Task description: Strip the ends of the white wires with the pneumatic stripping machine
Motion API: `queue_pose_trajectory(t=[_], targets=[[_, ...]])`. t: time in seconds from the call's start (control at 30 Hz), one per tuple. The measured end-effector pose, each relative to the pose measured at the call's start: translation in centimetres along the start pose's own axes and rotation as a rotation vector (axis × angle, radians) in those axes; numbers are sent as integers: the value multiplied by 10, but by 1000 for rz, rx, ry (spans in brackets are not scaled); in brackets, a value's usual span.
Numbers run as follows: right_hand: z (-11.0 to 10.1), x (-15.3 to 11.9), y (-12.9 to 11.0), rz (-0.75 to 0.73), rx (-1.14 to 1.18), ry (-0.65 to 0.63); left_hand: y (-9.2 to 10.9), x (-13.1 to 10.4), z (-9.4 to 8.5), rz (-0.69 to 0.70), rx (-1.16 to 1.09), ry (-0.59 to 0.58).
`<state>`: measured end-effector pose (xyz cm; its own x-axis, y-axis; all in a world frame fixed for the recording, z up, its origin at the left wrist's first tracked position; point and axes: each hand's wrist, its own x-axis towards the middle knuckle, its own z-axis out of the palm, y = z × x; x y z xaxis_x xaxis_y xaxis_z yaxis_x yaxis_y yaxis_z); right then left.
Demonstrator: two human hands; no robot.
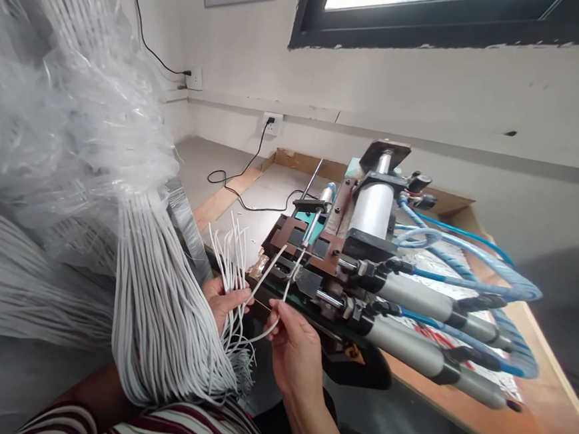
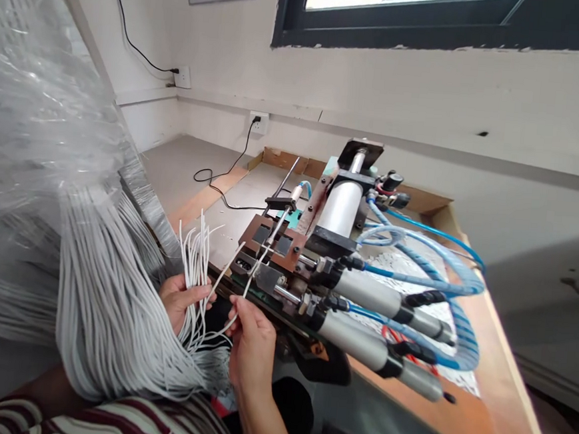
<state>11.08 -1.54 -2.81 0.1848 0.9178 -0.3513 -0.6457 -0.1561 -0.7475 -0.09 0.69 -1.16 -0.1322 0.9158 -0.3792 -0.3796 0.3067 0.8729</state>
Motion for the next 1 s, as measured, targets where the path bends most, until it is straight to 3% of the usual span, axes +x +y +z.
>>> queue_pose_trajectory(t=[0.13,0.2,0.37,0.5,0.73,0.83,1.0], targets=[[5,3,4,84,-13,-126,-2,-1,0,-4,-5,-37],[6,4,9,46,-54,-148,-3,-1,1,-3,-10,-73],[3,5,15,-147,-41,-27,-1,-3,3,-9,-49,-68],[2,8,7,-111,77,69,0,-4,5,-55,-47,-43],[5,15,-5,2,191,65,1,-4,5,-67,8,-50],[7,14,-7,65,230,21,1,-3,4,-48,51,-50],[12,6,-5,124,112,-192,2,-5,2,-34,121,-126]])
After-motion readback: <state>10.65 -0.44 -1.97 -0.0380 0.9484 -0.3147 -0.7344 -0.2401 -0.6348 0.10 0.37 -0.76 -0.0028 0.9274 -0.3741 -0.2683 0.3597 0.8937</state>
